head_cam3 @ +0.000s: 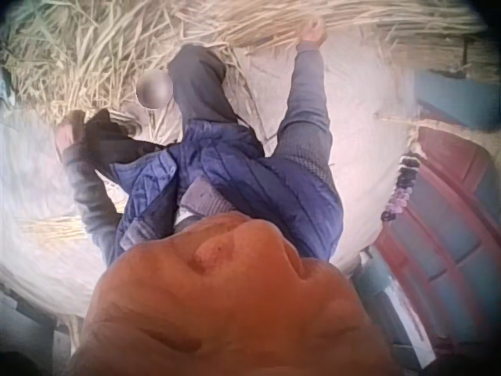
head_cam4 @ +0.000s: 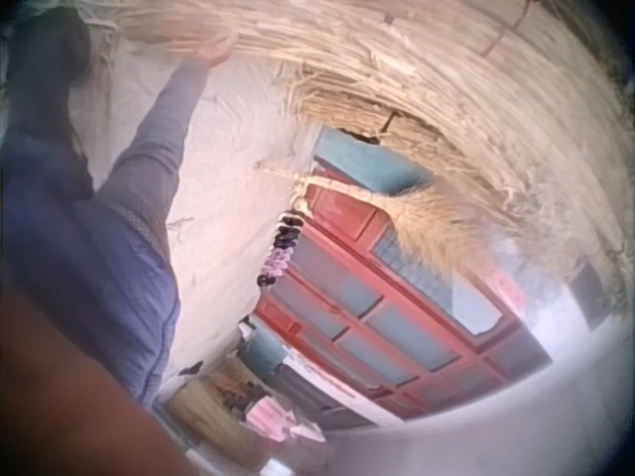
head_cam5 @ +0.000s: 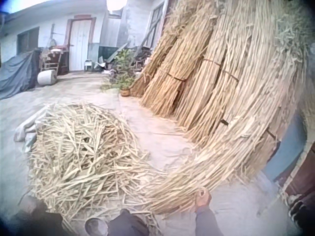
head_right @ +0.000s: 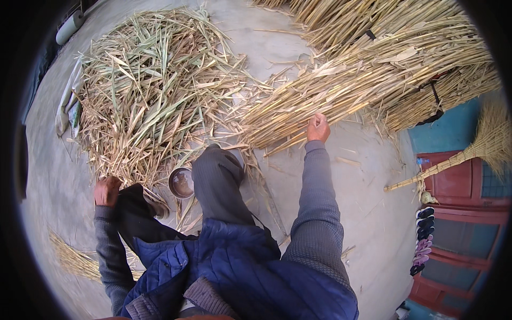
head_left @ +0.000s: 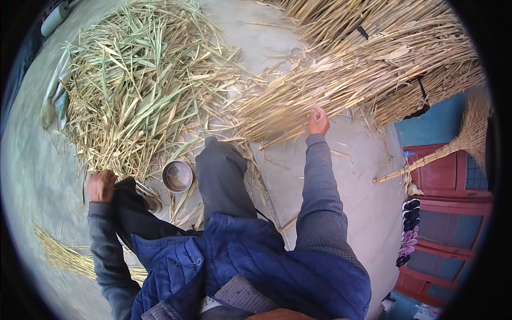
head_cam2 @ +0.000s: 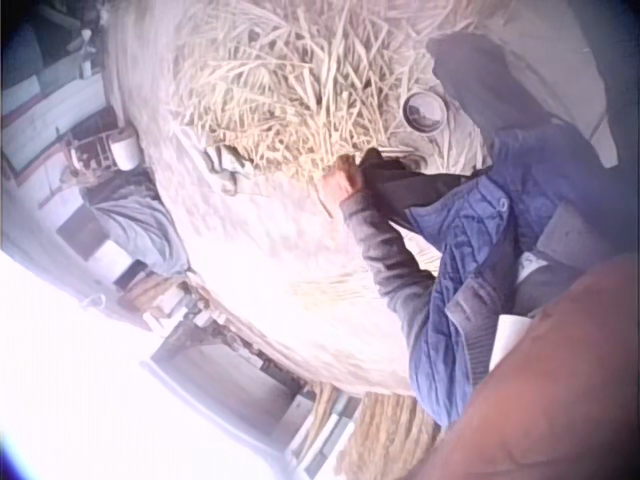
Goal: The person sits on the floor and repeatedly strips outer layers from dried plant stalks by hand. The stripped stalks are placed into a bundle to the right, while the removed layers accumulate in a pile in front.
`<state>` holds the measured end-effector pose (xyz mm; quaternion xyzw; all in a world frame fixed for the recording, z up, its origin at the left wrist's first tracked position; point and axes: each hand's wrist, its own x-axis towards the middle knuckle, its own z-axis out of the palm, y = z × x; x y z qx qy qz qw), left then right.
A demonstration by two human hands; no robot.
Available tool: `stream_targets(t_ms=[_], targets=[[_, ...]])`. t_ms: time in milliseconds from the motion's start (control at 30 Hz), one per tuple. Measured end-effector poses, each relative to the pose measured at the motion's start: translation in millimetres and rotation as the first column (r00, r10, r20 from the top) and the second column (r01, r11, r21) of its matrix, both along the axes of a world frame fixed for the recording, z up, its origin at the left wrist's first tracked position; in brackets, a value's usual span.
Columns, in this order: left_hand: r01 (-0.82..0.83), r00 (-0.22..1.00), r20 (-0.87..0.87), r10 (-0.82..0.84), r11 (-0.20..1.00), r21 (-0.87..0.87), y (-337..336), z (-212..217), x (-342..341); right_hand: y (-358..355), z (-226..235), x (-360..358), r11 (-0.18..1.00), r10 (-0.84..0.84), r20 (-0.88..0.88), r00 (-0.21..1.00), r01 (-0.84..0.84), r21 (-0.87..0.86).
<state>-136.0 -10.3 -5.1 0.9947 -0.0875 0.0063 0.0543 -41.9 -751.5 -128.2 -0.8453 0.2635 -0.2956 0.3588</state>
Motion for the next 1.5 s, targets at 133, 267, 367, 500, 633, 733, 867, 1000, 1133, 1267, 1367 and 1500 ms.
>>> stream_targets(t_ms=[133, 267, 367, 500, 633, 733, 867, 1000, 1133, 1267, 1367, 1500], targets=[[0.022, 1.0, 0.016, -0.02, 0.993, -0.117, -26, -10, 14, -23, 11, 33, 0.979, -0.109, -0.11, 0.988, 0.088, -0.182], [0.08, 0.997, 0.011, -0.08, 0.986, -0.148, -36, -15, 17, -35, 23, 51, 0.988, -0.156, -0.025, 0.987, 0.156, -0.012], [0.053, 0.999, 0.009, -0.053, 0.984, -0.168, -33, -19, 15, -43, 36, 42, 0.941, -0.29, 0.058, 0.955, 0.296, -0.164], [0.041, 0.998, -0.039, -0.048, 0.987, -0.155, -27, -21, 11, -59, 46, 31, 0.926, -0.258, -0.015, 0.966, 0.242, -0.29], [0.051, 0.995, -0.076, -0.072, 0.968, -0.247, -31, -18, 8, -68, 44, 46, 0.975, -0.173, -0.246, 0.954, 0.13, -0.182], [0.067, 0.995, -0.052, -0.081, 0.969, -0.237, -38, -14, 7, -65, 43, 60, 0.949, -0.239, -0.069, 0.969, 0.248, 0.195], [0.116, 0.992, -0.015, -0.124, 0.958, -0.261, -41, -13, 5, -70, 57, 55, 0.958, -0.235, -0.204, 0.95, 0.262, 0.12], [0.096, 0.995, -0.003, -0.1, 0.96, -0.265, -38, -17, 3, -77, 68, 42, 0.949, -0.122, -0.209, 0.97, 0.176, 0.262], [0.112, 0.994, 0.021, -0.111, 0.957, -0.267, -37, -18, 5, -77, 77, 39, 0.862, 0.11, -0.137, 0.984, -0.026, 0.506], [0.102, 0.995, 0.015, -0.102, 0.964, -0.246, -42, -10, 10, -56, 91, 52, 0.791, 0.262, -0.002, 0.965, -0.213, 0.574], [0.121, 0.993, 0.044, -0.113, 0.955, -0.27, -45, -1, 12, -32, 106, 63, 0.766, 0.294, 0.084, 0.952, -0.288, 0.574], [0.102, 0.995, 0.026, -0.098, 0.956, -0.274, -44, 12, 16, 14, 126, 83, 0.717, 0.408, 0.115, 0.906, -0.396, 0.573]])
